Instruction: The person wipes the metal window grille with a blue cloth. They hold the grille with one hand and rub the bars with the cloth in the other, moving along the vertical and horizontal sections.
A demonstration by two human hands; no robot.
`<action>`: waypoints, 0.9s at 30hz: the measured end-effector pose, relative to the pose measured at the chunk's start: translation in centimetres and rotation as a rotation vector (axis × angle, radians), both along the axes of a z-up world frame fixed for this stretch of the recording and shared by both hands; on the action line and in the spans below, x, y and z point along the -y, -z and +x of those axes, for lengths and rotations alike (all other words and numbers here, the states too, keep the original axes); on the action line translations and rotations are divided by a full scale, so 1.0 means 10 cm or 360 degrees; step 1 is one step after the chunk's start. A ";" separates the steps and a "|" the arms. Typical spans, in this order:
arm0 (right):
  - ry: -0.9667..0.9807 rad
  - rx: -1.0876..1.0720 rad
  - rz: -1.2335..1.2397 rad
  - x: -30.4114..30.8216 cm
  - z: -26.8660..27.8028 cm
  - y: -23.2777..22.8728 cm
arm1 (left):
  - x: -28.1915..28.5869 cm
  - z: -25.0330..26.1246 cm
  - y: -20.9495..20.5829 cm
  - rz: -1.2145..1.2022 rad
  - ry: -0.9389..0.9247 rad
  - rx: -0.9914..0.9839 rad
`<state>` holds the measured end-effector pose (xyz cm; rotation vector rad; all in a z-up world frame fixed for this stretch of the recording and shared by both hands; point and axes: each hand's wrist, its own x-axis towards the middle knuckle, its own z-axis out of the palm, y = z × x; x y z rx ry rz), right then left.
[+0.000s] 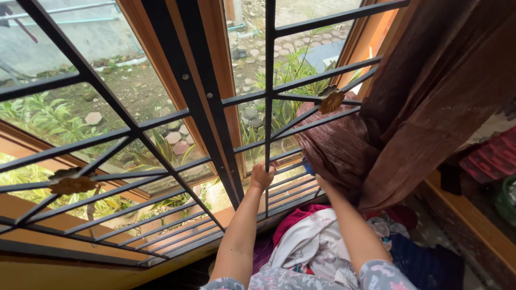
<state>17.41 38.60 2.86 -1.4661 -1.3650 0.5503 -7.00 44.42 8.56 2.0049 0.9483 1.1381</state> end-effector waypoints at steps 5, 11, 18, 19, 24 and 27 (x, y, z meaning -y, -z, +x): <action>-0.0003 0.1225 -0.0086 0.07 -0.78 0.27 | -0.03 0.05 0.12 0.0009 -0.0090 -0.0052; 0.0065 0.0953 -0.0181 0.15 -0.59 0.23 | -0.03 0.01 0.14 0.0061 -0.0087 -0.0233; 0.0073 0.0322 0.0129 0.10 0.12 0.01 | -0.01 0.02 0.06 0.0093 -0.0080 -0.0186; 0.0098 0.0539 0.0057 0.14 -0.02 0.06 | 0.01 0.00 0.08 0.0100 -0.0064 -0.0194; 0.0046 0.1155 0.0025 0.24 -0.88 0.26 | -0.03 -0.01 0.04 0.0211 -0.0033 -0.0261; 0.0016 0.1160 -0.0078 0.20 -0.88 0.28 | -0.02 -0.03 0.04 0.0179 -0.0025 -0.0150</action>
